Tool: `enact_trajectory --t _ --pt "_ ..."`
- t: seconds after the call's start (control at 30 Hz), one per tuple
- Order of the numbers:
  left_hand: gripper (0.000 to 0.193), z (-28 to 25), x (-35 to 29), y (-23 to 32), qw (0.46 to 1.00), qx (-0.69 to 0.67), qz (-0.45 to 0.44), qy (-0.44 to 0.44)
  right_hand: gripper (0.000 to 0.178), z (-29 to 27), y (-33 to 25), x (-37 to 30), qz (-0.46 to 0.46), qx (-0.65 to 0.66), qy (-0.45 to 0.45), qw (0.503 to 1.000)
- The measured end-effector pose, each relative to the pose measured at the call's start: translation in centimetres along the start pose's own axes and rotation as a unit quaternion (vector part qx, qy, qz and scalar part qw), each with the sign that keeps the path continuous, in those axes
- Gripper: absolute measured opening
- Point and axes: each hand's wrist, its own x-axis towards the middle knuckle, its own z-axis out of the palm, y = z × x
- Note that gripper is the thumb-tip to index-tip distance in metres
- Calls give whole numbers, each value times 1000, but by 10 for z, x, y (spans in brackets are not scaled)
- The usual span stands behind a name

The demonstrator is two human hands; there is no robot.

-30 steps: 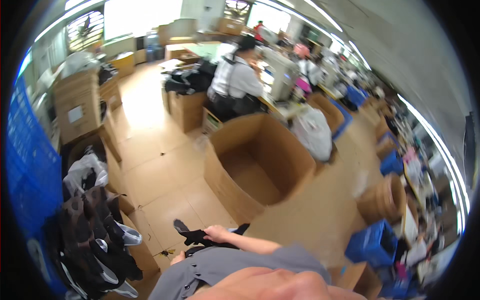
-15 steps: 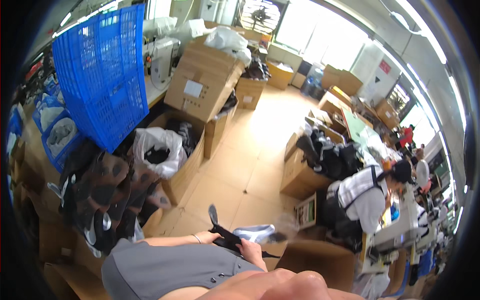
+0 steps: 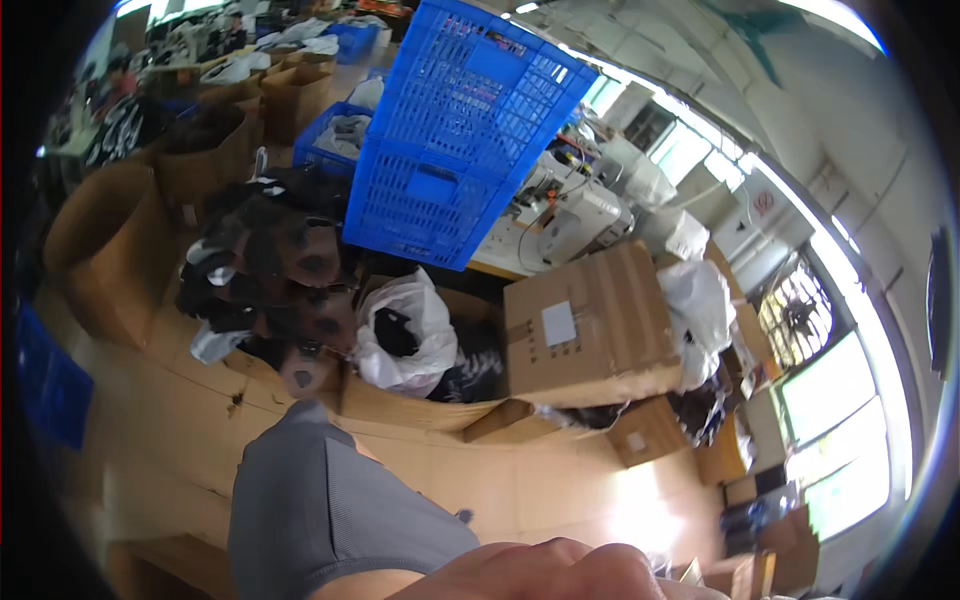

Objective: The person sews fabric boot parts using a sewing machine, carries the assembled piece across the room, and places it on a table. The person then returns to the workstation, takes another boot piece from a container, and positions it under the sewing machine.

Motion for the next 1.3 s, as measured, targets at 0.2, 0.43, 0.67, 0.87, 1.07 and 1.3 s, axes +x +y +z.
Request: enact_trajectory --t 0.2,0.43,0.67,0.87,1.07,1.3 --pt "37 -43 187 37 997 -14 60 -45 34 -53 161 29 62 14 -7 998" --pt "57 -84 361 78 990 74 -33 -111 29 -90 286 38 158 118 90 976" --pt "81 -125 572 106 973 23 -198 -120 25 -157 474 98 175 103 105 974" --pt "72 -170 699 129 983 -32 -162 -74 26 -195 633 160 121 130 101 979" --pt "66 -181 875 118 978 86 -156 -108 31 -211 795 206 235 150 165 946" --pt "66 -243 1107 180 971 157 -19 -177 31 -249 989 203 461 137 234 845"
